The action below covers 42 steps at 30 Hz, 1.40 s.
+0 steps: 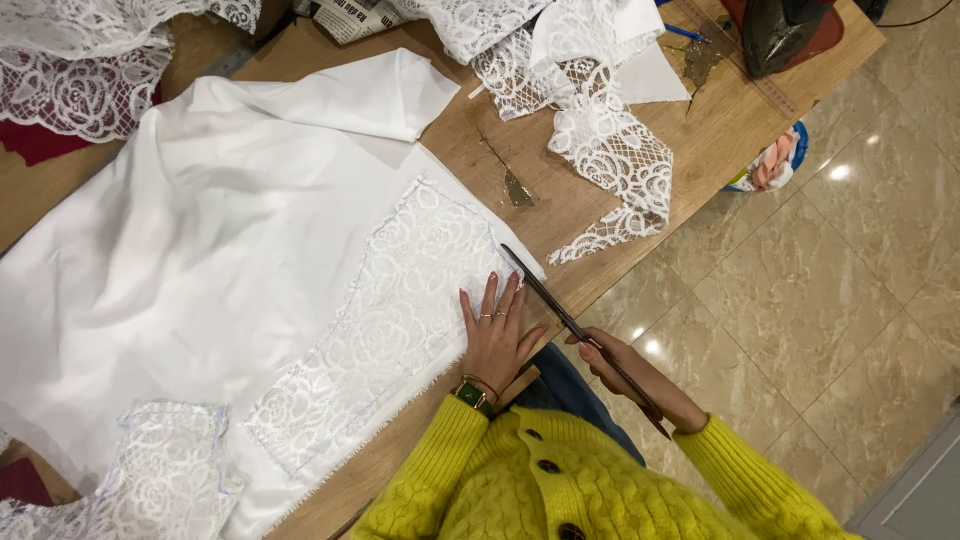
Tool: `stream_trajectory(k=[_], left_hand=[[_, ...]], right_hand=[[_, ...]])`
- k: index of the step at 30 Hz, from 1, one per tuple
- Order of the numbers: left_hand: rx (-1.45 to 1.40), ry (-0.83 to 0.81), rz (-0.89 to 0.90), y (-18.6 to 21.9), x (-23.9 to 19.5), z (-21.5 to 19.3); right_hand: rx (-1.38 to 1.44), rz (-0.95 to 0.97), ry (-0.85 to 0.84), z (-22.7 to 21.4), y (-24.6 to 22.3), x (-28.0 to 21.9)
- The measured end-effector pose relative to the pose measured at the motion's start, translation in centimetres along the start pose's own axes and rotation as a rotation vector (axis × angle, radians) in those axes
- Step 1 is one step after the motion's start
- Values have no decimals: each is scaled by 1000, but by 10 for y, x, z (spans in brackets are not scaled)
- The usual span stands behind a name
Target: Cutting out lace patterns from a larger piece of white fabric using large fabric scissors on a cutting table.
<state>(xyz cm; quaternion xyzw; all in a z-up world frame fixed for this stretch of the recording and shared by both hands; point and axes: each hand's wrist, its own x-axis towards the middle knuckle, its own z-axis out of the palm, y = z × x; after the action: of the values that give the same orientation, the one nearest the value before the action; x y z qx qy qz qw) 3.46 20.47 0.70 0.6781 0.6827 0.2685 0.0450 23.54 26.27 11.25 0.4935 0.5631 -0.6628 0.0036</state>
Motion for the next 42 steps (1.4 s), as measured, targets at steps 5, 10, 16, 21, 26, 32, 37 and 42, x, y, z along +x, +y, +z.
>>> stream_trajectory(k=[5,10,16,21,26,32,37,42], left_hand=[[-116,8,-44,0,2,-9],[-199,23,-129,-3,5,-15],[-256,-63,-258,-10,5,-22],[-293,-51,-285,-25,8,-31],[-372,-93,-315,-35,13,-47],[-443,-145,-311,-42,15,-54],[-605,-193,-356,-45,19,-67],[-648,-205,-341,-56,16,-61]], right_hand=[[11,28,-10,7,-13,-8],[63,4,-11,15,-16,-6],[71,34,41,20,-3,5],[36,57,78,30,-18,-4],[70,64,89,40,-29,-1],[107,19,109,51,-26,3],[137,55,108,61,-24,4],[170,53,135,75,-28,10]])
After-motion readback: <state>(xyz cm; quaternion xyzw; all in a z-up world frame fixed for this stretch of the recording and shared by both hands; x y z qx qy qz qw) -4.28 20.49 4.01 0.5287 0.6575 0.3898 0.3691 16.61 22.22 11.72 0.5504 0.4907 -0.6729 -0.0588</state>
